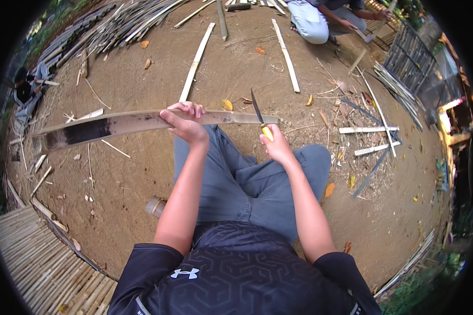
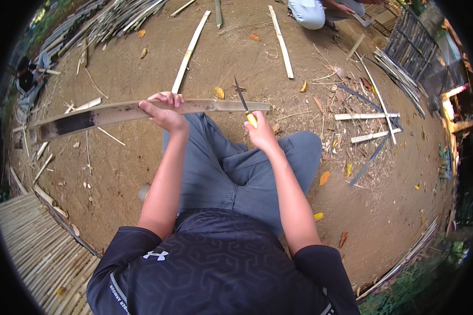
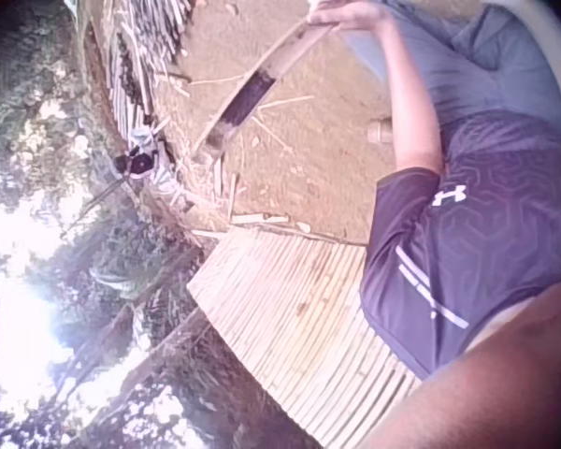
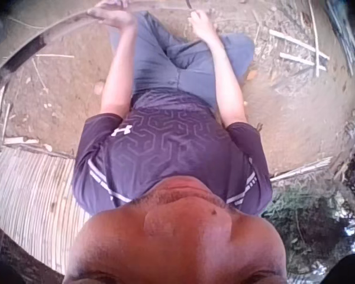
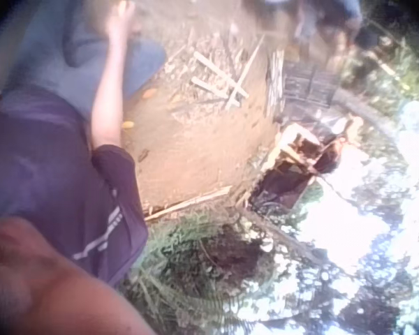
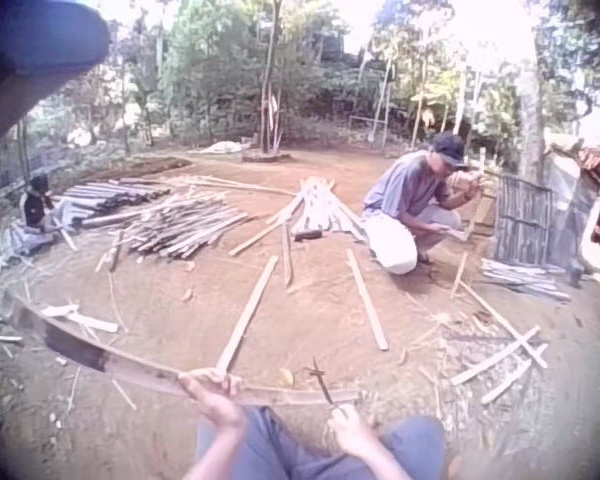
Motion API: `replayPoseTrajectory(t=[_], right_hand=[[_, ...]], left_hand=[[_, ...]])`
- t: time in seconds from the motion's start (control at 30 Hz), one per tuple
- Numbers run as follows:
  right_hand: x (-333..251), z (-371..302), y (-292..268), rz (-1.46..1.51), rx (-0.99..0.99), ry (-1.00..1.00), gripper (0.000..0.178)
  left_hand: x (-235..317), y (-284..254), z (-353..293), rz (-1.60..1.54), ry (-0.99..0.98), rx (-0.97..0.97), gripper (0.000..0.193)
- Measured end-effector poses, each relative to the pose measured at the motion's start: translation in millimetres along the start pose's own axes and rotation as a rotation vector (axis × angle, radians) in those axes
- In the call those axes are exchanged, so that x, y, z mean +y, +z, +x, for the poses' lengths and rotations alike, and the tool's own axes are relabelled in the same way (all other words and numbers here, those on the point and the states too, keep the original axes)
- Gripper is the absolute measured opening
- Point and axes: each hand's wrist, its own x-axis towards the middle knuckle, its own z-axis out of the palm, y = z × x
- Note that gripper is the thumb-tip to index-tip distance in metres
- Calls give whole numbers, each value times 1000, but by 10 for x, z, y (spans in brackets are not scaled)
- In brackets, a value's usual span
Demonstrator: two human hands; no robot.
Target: The person whittles a long strip of bamboo using a knife while sitting cross-legged on the ground.
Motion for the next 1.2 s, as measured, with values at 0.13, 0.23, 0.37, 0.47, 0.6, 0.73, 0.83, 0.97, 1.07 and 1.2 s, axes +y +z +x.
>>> replayPoseTrajectory(t=[0.13, 0.23, 0.37, 0.47, 0.6, 0.73, 0.83, 0.97, 1.07, 1.2], right_hand=[[-776, -158, -77, -154, -31, -25, 38], [-930, -149, -47, -165, -39, -36, 42], [-905, -58, 74, -271, 14, -37, 46], [-884, 5, 58, -407, 43, 31, 46], [-1081, -9, -26, -451, 77, 7, 45], [-1148, 101, -3, -407, 45, -23, 43], [-1371, 55, 3, -470, 34, -49, 43], [-1237, 149, 16, -432, 73, 30, 44], [-1294, 95, -32, -452, 65, 10, 45], [-1115, 171, -26, -417, 33, 83, 47]], left_hand=[[33, 77, 121, 77, -27, 21, 68], [13, 199, 162, 61, -67, 0, 71], [-83, 278, 221, -3, -68, -47, 73], [-105, 385, 251, 72, -100, -62, 76], [-117, 476, 250, 46, -153, -178, 75], [-157, 575, 347, 22, -84, -50, 73], [-158, 459, 466, -42, -115, -140, 73], [-158, 538, 368, -10, -114, -143, 74], [-194, 460, 350, -41, -104, -204, 75], [-187, 569, 312, -50, -92, -191, 75]])
